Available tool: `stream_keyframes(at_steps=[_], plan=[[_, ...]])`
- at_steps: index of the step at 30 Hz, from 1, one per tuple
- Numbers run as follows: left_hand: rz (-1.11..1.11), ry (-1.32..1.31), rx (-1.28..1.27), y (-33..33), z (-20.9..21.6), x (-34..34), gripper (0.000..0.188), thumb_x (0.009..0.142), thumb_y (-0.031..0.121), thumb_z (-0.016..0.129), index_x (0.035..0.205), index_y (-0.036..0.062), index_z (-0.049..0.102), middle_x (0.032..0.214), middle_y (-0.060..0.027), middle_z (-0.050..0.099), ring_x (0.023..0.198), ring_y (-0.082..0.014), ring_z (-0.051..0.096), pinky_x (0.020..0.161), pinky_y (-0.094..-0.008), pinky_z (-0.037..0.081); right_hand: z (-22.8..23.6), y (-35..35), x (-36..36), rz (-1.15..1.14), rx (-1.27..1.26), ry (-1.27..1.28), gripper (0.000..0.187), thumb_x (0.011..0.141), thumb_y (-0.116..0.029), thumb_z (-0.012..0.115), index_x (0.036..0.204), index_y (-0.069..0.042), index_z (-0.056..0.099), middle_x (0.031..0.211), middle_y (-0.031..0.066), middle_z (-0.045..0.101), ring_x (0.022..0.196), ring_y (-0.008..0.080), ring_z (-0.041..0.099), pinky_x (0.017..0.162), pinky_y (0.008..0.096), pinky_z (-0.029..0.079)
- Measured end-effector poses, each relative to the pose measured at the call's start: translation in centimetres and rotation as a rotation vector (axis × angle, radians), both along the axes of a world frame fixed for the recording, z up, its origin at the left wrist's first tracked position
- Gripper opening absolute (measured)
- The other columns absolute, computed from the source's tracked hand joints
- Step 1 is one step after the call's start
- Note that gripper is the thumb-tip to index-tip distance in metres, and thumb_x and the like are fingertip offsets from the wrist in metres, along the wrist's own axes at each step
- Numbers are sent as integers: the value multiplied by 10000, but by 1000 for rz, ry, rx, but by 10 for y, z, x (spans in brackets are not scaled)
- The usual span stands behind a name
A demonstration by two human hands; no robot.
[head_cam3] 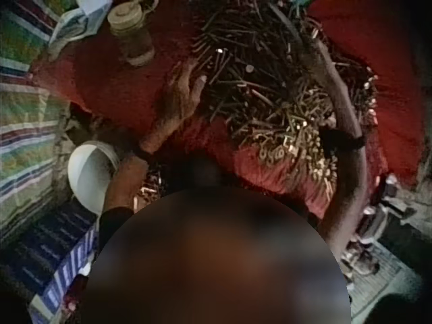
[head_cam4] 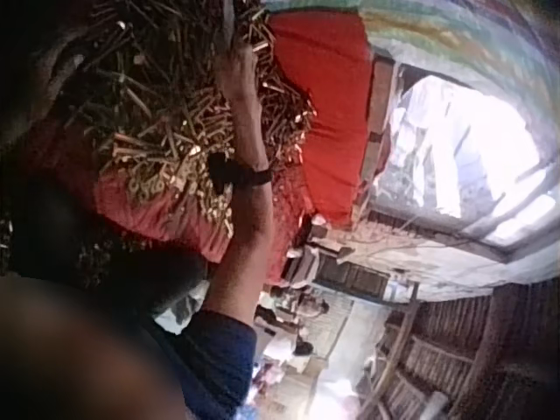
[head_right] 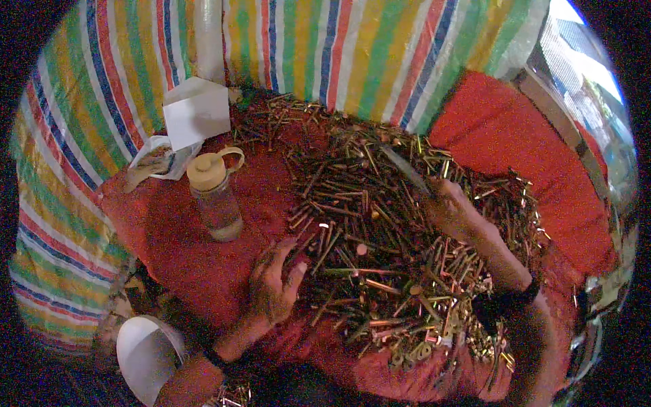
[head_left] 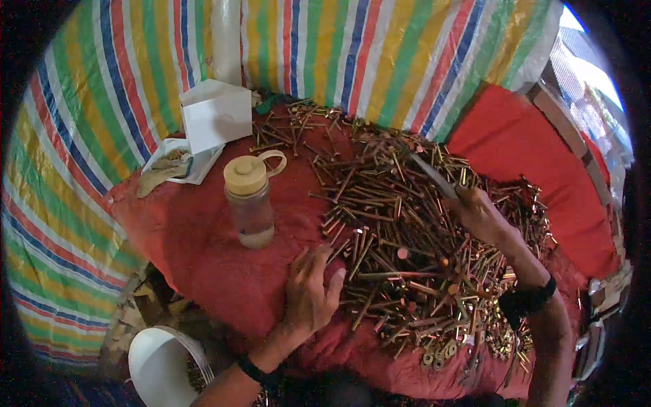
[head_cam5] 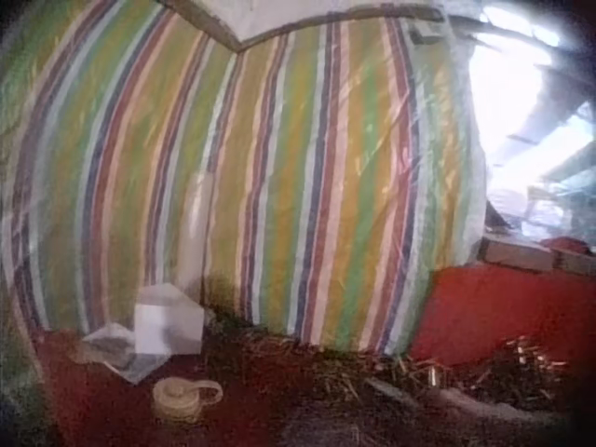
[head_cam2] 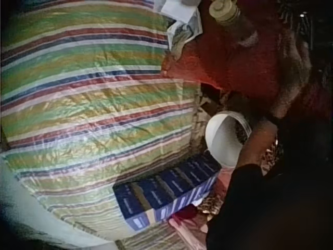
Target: The person sits on the floor and assembles metal fasteners by hand, inserting small cylindrical pieces into longer rods and stacking them. They also use a metal tube to sort and move piles of fasteners on a red cloth-covered table.
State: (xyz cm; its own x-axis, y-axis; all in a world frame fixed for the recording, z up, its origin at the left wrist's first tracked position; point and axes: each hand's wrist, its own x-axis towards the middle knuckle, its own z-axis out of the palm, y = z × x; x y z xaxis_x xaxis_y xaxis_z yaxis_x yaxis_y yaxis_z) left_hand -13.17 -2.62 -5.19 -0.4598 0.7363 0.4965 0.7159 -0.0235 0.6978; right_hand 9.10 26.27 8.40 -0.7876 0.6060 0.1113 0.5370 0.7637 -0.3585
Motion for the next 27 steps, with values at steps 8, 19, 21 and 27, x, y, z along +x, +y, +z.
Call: stream_keyframes(at_steps=[8, 19, 21, 27], plan=[[4, -199, -143, 2, 0, 0, 496, 1001, 264, 605, 1365, -68, 550, 1308, -291, 625, 1239, -487, 574, 1078, -527, 444, 13, -84, 90, 64, 203, -59, 163, 1013, -137, 620, 991, 24, 634, 672, 118, 564, 591, 190, 542, 547, 407, 420], [-33, -145, -45, 3, -4, -4, 508, 1018, 354, 563, 1356, -25, 587, 1311, -268, 637, 1200, -449, 612, 1024, -487, 470, 1, -199, 156, -345, -406, 228, 228, 995, -97, 644, 1201, -7, 604, 699, 129, 577, 586, 216, 547, 545, 403, 449], [-83, -240, -22, 0, -6, -5, 509, 998, 337, 587, 1355, -24, 593, 1316, -262, 639, 1207, -424, 619, 1033, -471, 465, -17, -213, 164, -414, -540, 375, 248, 990, -78, 647, 1219, -2, 588, 698, 134, 576, 566, 232, 558, 515, 402, 433], [-242, -248, -1, -3, -2, -10, 585, 956, 308, 632, 1422, -36, 551, 1396, -244, 611, 1318, -364, 574, 1123, -418, 408, -66, -263, 169, -280, 101, 150, 463, 912, -5, 711, 1331, 37, 521, 788, 233, 628, 860, 459, 667, 760, 526, 505]])
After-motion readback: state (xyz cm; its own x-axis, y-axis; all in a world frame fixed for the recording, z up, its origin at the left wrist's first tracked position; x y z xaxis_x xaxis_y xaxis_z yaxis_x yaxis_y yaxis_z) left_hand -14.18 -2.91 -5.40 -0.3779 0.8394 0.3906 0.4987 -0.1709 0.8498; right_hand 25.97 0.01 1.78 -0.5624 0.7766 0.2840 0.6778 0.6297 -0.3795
